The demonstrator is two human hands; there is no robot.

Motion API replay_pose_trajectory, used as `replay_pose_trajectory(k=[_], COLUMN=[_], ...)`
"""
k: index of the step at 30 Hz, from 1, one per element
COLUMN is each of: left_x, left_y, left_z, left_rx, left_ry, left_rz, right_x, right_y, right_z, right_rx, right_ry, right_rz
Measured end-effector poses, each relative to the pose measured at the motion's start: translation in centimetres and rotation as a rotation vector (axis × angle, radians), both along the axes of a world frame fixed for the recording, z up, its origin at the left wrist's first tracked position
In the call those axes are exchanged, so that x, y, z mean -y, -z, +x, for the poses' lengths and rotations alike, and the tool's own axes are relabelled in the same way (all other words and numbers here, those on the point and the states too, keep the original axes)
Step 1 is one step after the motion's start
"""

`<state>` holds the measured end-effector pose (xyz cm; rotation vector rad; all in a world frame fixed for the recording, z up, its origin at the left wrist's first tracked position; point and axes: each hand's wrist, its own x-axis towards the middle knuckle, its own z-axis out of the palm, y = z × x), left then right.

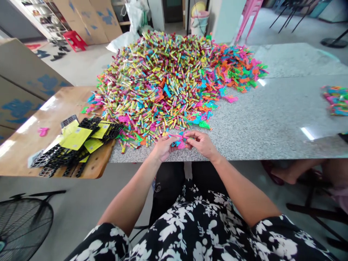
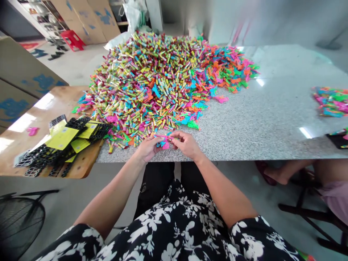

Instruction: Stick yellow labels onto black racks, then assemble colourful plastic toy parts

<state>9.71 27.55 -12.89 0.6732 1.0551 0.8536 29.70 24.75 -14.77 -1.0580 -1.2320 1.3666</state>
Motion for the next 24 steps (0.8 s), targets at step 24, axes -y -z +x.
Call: replay_pose_trajectory(k=[24], left_x=[-5.3], left_y=[0.8], left_z=[4.1], left_rx=[-1.444], left_ry=[0.626], left_rz=[0.834], right_x=[-1.8], right_y=[1.6], right_z=[4.0], right_rx=[0.765], right_ry=[0.07], right_rz=[0.004])
